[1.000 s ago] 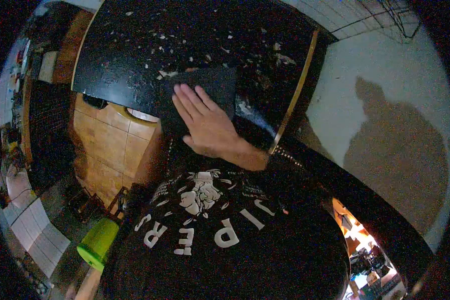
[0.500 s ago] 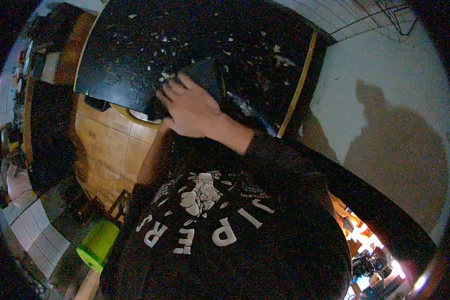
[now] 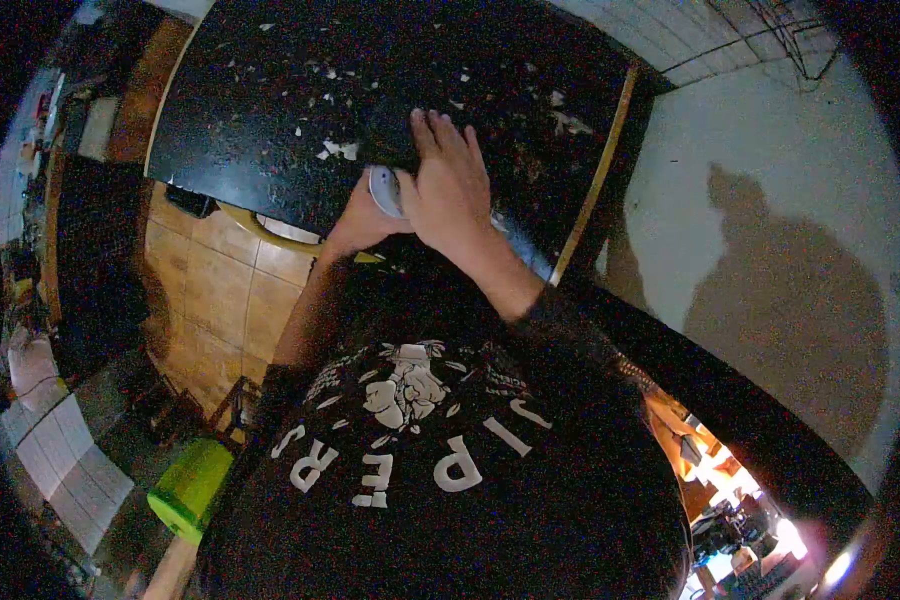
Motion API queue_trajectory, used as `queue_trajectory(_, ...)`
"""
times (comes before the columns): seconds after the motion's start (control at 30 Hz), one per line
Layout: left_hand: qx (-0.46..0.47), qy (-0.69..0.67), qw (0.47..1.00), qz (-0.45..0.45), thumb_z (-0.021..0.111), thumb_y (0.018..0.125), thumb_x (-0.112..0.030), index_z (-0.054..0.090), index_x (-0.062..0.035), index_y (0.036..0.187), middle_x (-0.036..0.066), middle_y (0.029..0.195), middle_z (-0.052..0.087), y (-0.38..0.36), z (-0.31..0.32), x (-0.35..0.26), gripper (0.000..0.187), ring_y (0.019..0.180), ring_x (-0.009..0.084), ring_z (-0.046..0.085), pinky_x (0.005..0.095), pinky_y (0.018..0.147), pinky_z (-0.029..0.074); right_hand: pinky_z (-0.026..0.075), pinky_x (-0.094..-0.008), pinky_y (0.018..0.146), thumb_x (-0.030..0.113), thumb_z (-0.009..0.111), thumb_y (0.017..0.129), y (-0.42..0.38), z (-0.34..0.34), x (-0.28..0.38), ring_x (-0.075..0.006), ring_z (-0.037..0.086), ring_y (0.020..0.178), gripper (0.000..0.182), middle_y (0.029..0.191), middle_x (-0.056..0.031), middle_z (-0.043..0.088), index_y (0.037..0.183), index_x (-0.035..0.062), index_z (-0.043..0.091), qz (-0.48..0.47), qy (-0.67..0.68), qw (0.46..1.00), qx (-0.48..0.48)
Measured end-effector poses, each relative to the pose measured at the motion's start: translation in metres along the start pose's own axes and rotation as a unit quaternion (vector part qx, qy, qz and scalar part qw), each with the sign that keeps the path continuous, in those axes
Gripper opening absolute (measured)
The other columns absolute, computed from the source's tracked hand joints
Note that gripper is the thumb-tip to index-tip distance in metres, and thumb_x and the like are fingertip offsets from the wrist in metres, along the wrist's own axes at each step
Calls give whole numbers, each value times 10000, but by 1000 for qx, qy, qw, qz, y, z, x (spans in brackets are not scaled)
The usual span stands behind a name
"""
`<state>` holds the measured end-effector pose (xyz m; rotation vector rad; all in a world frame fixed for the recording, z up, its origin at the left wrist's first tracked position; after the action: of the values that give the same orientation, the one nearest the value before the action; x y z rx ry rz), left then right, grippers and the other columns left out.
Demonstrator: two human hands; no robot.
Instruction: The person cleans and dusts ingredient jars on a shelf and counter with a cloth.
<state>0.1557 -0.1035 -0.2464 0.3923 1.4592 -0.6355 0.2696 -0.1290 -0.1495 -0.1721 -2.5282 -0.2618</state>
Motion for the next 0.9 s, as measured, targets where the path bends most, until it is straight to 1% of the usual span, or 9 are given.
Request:
queue_trajectory(0.2, 94, 309, 938, -129, 711, 812, -259, 556, -35, 1269, 139, 1262, 581, -3, -23, 87, 532, 1188, 208, 552, 360, 955, 462, 335, -426, 1088, 200, 702, 694, 10, 19, 53, -273, 539, 1151, 426, 1139, -140, 616, 1069, 9, 637, -248, -70, 959, 115)
queue_trajectory(0.33, 102, 166, 974, -118, 745, 789, -209, 571, -67, 1232, 99, 1256, 576, 0, -18, 80, 497, 1155, 220, 555, 351, 967, 449, 386, -420, 1041, 174, 688, 636, -3, 17, 57, -309, 574, 1030, 392, 1006, -134, 632, 985, 2, 635, -382, 115, 893, 208)
queue_trajectory(0.47, 47, 15, 998, -37, 792, 743, -183, 580, -72, 1207, 72, 1231, 580, -10, -18, 50, 522, 1119, 200, 553, 341, 958, 450, 382, -428, 1038, 170, 659, 642, 14, -3, 38, -287, 573, 1049, 341, 976, -123, 639, 940, 4, 649, -159, 16, 987, -22)
queue_trajectory(0.53, -55, -134, 984, 105, 851, 675, -180, 584, -50, 1194, 57, 1187, 595, -21, -32, 18, 597, 1080, 148, 548, 328, 929, 466, 378, -449, 1023, 183, 654, 651, -5, 13, 59, -296, 560, 1075, 400, 1038, -126, 629, 1010, 7, 633, -337, 47, 932, 126)
queue_trajectory(0.6, -87, -299, 948, -60, 850, 684, -190, 556, -43, 1232, 75, 1216, 587, -8, -26, 20, 639, 1111, 157, 541, 352, 959, 457, 371, -463, 1025, 180, 657, 644, -7, 11, 58, -286, 556, 1088, 399, 1038, -114, 631, 1011, 24, 637, -334, 40, 933, 129)
queue_trajectory(0.67, 61, 200, 957, -199, 822, 724, -201, 495, -57, 1309, 93, 1310, 529, -1, -15, 0, 685, 1208, 185, 496, 374, 1028, 412, 337, -456, 1077, 161, 670, 617, 13, -5, 41, -257, 559, 1104, 373, 1014, -97, 641, 968, 35, 654, -173, 18, 984, -41)
queue_trajectory(0.73, 48, 214, 963, -158, 826, 719, -200, 444, -59, 1357, 80, 1346, 501, -1, -21, 20, 758, 1233, 197, 474, 369, 1056, 380, 313, -460, 1095, 173, 677, 616, 15, -3, 43, -259, 559, 1107, 378, 1026, -93, 642, 967, 35, 655, -172, 4, 985, -15)
queue_trajectory(0.8, -73, -389, 911, -110, 848, 679, -195, 456, -53, 1343, 79, 1347, 492, -15, -27, 23, 785, 1208, 183, 479, 362, 1041, 388, 339, -462, 1050, 189, 687, 626, -3, 11, 55, -281, 555, 1089, 415, 1055, -99, 632, 1006, 31, 641, -347, 36, 926, 140)
queue_trajectory(0.9, 95, 170, 968, -160, 835, 695, -200, 491, -100, 1333, 78, 1381, 472, 6, -16, 4, 732, 1304, 209, 414, 370, 1105, 322, 347, -446, 1051, 197, 695, 640, 15, 9, 46, -270, 558, 1095, 392, 1055, -96, 631, 997, 41, 651, -230, 3, 972, 42)
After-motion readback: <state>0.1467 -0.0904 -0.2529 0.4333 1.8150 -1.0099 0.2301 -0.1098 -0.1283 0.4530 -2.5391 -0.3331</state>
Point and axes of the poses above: each hand's wrist, its own y-axis towards the middle knuckle, its own z-axis out of the palm, x = y × z, the point moved 7 cm from there along y, towards the middle knuckle
